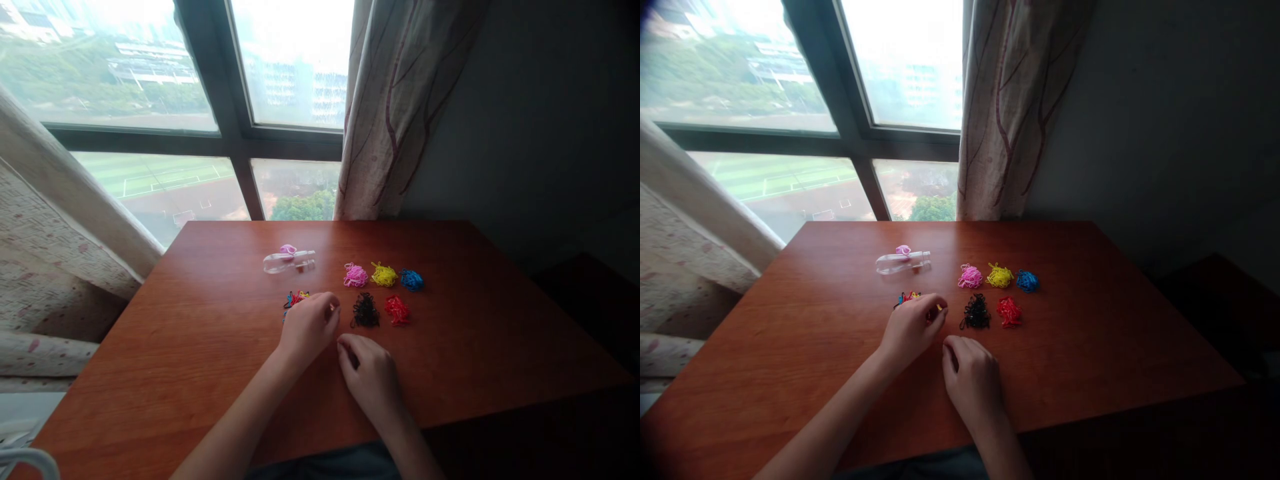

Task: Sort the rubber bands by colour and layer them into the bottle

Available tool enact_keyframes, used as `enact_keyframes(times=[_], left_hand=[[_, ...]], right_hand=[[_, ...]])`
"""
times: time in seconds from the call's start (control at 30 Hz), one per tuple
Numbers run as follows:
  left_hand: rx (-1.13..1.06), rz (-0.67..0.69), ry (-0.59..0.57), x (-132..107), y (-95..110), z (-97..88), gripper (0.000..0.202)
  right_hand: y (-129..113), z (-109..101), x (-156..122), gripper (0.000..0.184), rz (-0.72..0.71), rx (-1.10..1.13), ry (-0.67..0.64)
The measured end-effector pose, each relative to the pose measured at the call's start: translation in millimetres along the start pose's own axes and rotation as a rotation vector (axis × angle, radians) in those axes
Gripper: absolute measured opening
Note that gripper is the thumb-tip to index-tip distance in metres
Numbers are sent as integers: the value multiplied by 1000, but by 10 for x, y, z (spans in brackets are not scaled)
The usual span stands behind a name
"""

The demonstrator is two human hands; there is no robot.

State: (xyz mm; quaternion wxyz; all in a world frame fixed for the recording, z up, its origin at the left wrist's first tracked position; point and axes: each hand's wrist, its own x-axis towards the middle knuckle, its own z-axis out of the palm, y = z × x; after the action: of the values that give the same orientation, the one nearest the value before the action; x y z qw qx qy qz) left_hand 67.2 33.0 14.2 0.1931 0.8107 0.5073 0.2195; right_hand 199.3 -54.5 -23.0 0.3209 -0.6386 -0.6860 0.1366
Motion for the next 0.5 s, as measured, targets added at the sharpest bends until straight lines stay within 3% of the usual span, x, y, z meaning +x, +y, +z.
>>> enact_keyframes(times=[0.23,0.5], left_hand=[[-51,-71,52,-424,-431,-164,13],[-24,-86,17,-512,-488,-141,13]], right_hand=[[-8,20,29,17,38,-25,-21],[-48,66,144,17,73,-130,-23]])
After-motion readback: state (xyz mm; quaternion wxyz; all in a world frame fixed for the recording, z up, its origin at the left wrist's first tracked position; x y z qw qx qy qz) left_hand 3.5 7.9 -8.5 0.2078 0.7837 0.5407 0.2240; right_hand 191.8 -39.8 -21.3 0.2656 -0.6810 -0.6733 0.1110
